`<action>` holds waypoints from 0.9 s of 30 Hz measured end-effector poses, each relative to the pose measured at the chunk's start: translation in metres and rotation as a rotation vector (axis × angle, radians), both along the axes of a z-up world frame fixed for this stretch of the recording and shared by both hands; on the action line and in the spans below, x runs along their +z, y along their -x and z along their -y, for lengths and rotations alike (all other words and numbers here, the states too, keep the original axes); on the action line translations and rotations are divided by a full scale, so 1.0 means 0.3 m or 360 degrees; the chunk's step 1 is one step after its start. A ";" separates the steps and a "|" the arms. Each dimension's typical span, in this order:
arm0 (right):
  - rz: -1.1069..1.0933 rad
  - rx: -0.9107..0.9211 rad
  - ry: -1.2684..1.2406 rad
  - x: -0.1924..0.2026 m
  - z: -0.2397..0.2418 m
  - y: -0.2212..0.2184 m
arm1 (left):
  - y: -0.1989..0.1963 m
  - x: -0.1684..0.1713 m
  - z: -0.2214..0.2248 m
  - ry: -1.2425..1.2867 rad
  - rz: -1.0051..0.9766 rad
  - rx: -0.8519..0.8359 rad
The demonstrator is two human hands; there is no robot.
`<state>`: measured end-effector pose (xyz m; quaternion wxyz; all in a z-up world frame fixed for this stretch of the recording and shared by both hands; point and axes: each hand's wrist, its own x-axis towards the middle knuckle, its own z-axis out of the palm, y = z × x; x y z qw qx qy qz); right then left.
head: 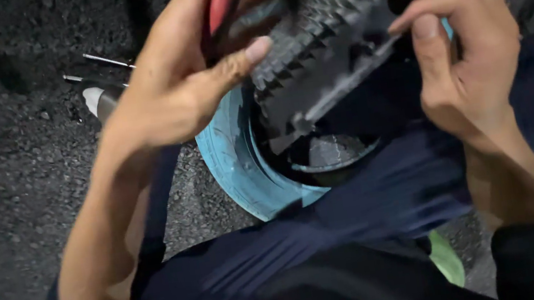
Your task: The person sits on the ground at night with an LED floodlight on their lap and uses pliers to loosen and remove screws and brackets from the back of the light's housing. They reposition the light repeatedly to reach different fasteners and handle its wiring and mounting parts.
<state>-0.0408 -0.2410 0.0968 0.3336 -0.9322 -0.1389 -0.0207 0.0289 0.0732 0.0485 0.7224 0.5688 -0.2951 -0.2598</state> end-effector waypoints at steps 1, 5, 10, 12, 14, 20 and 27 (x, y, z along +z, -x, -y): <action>0.0006 -0.0031 -0.0003 -0.007 0.002 0.009 | 0.002 0.055 0.005 -0.0003 0.0006 -0.0031; 0.0072 -0.0004 -0.0137 -0.010 0.005 0.022 | 0.017 0.200 0.062 -0.1015 0.1025 0.0040; -0.0002 -0.0001 -0.0188 0.023 -0.005 0.026 | 0.095 0.120 0.096 -0.1487 0.1728 0.0095; 0.0020 0.0105 -0.0094 0.036 -0.004 0.019 | 0.131 0.058 0.096 -0.1459 0.1928 0.0159; 0.0026 0.0166 -0.0076 0.042 0.012 0.014 | 0.135 0.049 0.113 -0.1477 0.1970 0.0165; 0.0067 0.0384 0.0017 0.015 0.057 0.021 | 0.132 0.054 0.123 -0.1594 0.1988 0.0139; 0.0185 0.0478 0.0048 -0.011 0.077 0.027 | 0.113 0.054 0.134 -0.1683 0.2149 -0.0001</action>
